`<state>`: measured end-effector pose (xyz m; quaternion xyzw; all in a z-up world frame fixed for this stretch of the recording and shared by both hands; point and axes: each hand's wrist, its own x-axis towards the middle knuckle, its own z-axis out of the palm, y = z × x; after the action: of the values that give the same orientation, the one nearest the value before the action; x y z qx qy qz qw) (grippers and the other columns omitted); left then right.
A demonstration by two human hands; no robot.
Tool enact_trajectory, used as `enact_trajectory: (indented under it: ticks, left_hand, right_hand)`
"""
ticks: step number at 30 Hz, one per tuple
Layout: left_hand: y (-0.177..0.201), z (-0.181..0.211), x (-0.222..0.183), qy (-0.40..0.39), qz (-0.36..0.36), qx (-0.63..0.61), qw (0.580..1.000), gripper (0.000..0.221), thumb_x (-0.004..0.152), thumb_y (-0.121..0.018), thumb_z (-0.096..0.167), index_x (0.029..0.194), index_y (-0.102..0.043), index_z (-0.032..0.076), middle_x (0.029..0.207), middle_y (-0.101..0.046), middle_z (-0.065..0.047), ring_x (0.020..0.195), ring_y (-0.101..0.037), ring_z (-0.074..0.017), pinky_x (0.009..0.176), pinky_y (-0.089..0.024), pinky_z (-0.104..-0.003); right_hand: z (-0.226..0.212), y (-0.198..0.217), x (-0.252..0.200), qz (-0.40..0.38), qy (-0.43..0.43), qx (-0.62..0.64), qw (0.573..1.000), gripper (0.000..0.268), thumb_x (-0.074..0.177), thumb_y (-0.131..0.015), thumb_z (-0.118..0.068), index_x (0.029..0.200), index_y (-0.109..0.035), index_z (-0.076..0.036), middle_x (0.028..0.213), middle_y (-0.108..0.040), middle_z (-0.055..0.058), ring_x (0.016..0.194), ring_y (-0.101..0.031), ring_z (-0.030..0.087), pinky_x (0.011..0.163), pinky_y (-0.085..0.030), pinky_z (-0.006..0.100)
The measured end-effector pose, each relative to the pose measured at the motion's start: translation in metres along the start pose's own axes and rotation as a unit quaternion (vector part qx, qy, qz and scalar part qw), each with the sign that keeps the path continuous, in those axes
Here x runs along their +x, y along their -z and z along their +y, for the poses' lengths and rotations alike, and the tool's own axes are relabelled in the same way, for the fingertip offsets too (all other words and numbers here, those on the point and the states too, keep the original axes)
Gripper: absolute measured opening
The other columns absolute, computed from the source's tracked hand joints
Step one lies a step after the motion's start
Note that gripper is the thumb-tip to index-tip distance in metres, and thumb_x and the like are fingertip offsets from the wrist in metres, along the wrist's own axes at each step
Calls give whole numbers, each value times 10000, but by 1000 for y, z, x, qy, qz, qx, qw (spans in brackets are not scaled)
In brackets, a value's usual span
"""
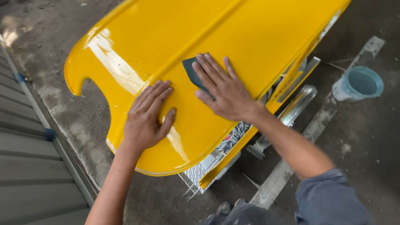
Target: Sanding the yellow roof section of a tricycle-type vehicle using a sanding block.
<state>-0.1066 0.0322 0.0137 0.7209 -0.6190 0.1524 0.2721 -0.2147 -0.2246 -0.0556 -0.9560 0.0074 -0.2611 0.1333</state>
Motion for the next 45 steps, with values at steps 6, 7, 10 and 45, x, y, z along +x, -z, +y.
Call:
enact_trajectory:
  ticks: [6, 7, 10, 45]
  left_hand:
    - [0, -1, -3, -4, 3, -5, 1000, 444, 947, -687, 194, 1343, -640, 1, 1461, -619, -145, 1418, -538, -334, 1214, -390, -465]
    - [2, -2, -5, -6, -1, 1, 1000, 439, 961, -683, 191, 1350, -638, -7, 1466, -614, -159, 1422, -535, -346, 1213, -391, -471]
    - [4, 0, -16, -21, -16, 9, 1000, 430, 1008, -669, 184, 1380, -626, -27, 1496, -598, -182, 1446, -524, -366, 1234, -386, -484]
    - [-58, 81, 28, 336, 51, 206, 917, 514, 1040, -518, 104, 1546, -503, 10, 1642, -457, -171, 1579, -343, -368, 1303, -171, -543]
  right_hand:
    - [108, 38, 7, -25, -254, -43, 966, 742, 1074, -307, -597, 1671, -152, -185, 1748, -113, 32, 1612, -102, 247, 1250, -2, 645]
    - [95, 31, 0, -21, -277, -49, 959, 732, 1087, -301, -606, 1683, -157, -207, 1759, -114, 22, 1627, -104, 243, 1270, -7, 644]
    - [4, 3, -33, -19, -240, -60, 969, 748, 1115, -305, -628, 1699, -135, -192, 1774, -98, 43, 1649, -93, 256, 1281, -5, 664]
    - [228, 118, 9, -90, -9, 18, 996, 533, 1136, -362, -301, 1663, -298, -252, 1758, -226, 38, 1656, -199, 288, 1312, -42, 614]
